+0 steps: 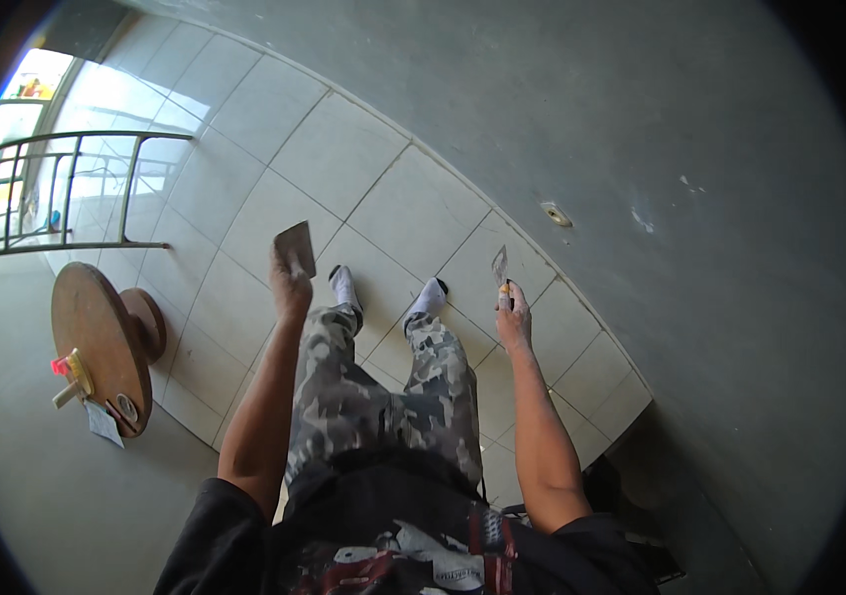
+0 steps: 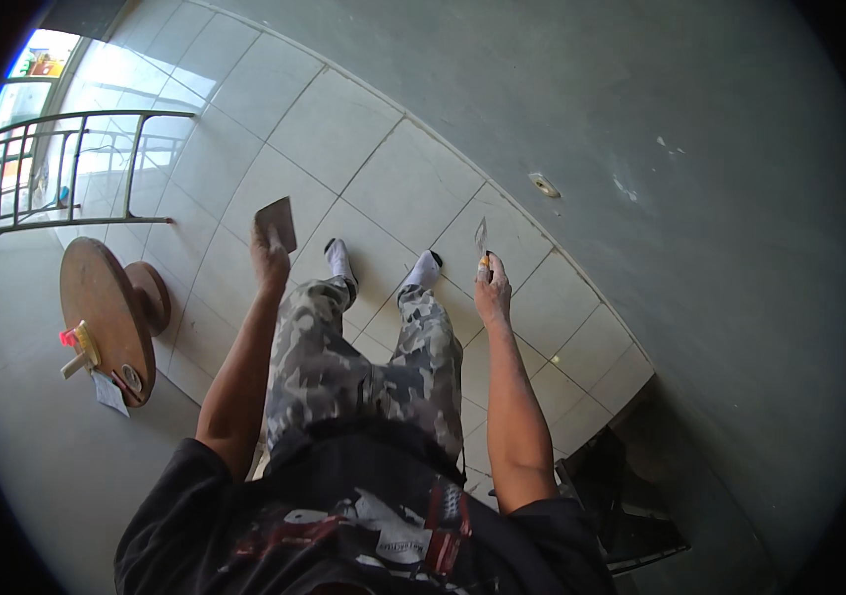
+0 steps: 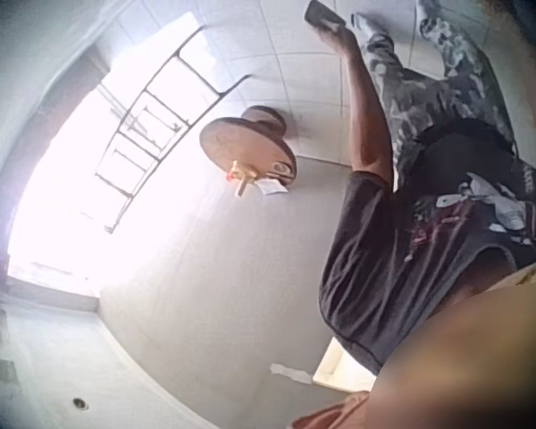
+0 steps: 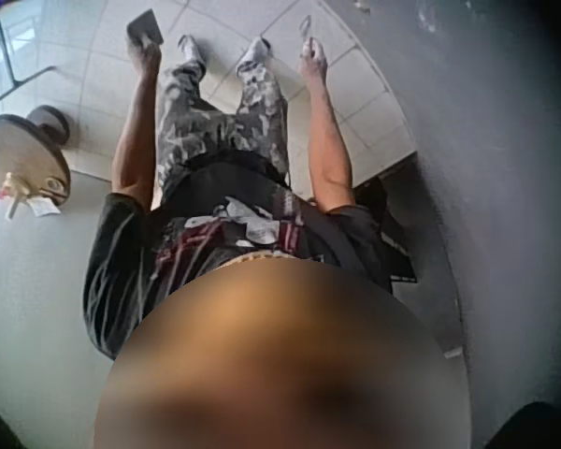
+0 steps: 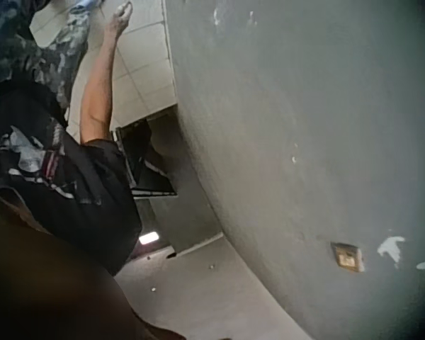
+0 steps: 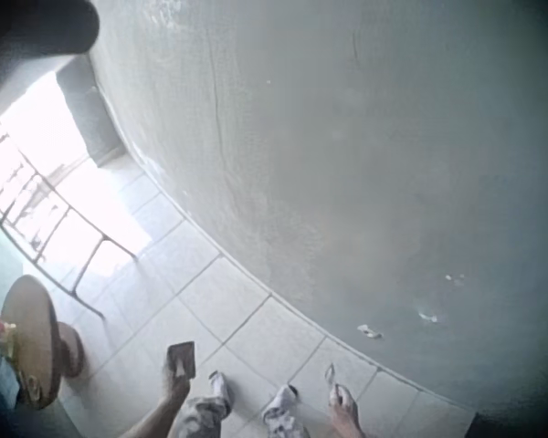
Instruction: Sanding and scraping a concrete wall using a putty knife and sandpaper.
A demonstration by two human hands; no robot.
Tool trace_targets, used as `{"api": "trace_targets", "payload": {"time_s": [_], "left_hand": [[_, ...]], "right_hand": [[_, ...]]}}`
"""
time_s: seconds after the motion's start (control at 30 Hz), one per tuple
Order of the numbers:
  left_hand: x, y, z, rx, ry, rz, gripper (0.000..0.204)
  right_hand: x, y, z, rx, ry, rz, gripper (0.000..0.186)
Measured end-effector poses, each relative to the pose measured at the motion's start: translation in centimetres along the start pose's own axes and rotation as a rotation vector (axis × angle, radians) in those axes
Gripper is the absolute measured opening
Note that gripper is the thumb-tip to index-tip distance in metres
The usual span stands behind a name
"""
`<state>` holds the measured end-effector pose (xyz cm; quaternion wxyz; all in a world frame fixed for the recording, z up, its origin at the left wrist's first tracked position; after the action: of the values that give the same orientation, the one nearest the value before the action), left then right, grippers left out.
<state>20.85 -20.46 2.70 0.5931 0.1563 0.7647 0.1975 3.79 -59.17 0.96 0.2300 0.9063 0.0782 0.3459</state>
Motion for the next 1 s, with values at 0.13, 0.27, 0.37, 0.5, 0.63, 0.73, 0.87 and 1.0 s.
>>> {"api": "trace_targets", "payload": {"time_s": [0.13,0.27,0.37,0.5,0.63,0.73,0.87,1.0], "left_hand": [[2.7,-9.6,2.9,0.076,-0.003,0.041,0.039],[5.8,-20.1,8.2,0.151,-0.013,0.004,0.034],[8.7,-26.2,12.3,0.132,-0.079,-0.071,0.033],[11.6,-32.7,18.9,-0.03,-0.268,-0.2,0.035],[12.8,-38.5,24.6,-0.153,-0.393,-0.361,0.032],[13.3,-41.8,26.8,-0.2,-0.586,-0.492,0.031],[14.5,-45.0,30.3,-0.103,-0.736,-0.605,0.034],[12.5,-47.5,27.4,-0.072,-0.456,-0.575,0.037]], "right_hand": [[-1.1,-2.2,5.9,0.032,-0.067,0.173,0.045],[-4.1,-3.0,14.4,0.038,-0.009,0.086,0.043],[-9.5,-3.6,20.7,-0.089,0.154,-0.062,0.042],[-11.2,-5.2,26.5,-0.093,0.152,-0.047,0.04],[-12.4,-5.2,30.5,-0.121,0.174,0.048,0.04],[-13.6,-5.4,32.4,-0.112,0.206,0.156,0.045],[-13.5,-6.6,32.7,-0.169,0.222,0.291,0.039],[-14.9,-5.4,34.7,-0.261,0.348,0.164,0.035]]}}
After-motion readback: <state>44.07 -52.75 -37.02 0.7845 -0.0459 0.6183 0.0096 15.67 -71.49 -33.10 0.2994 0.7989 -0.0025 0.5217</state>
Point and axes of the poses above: each hand's wrist, its own z-axis towards the middle knuckle, its own y-axis out of the back of the hand, x = y × z, the point moved 2 cm from there along z, towards the middle knuckle, and after that the axes turned 9 degrees about x, right-handed, at the moved point
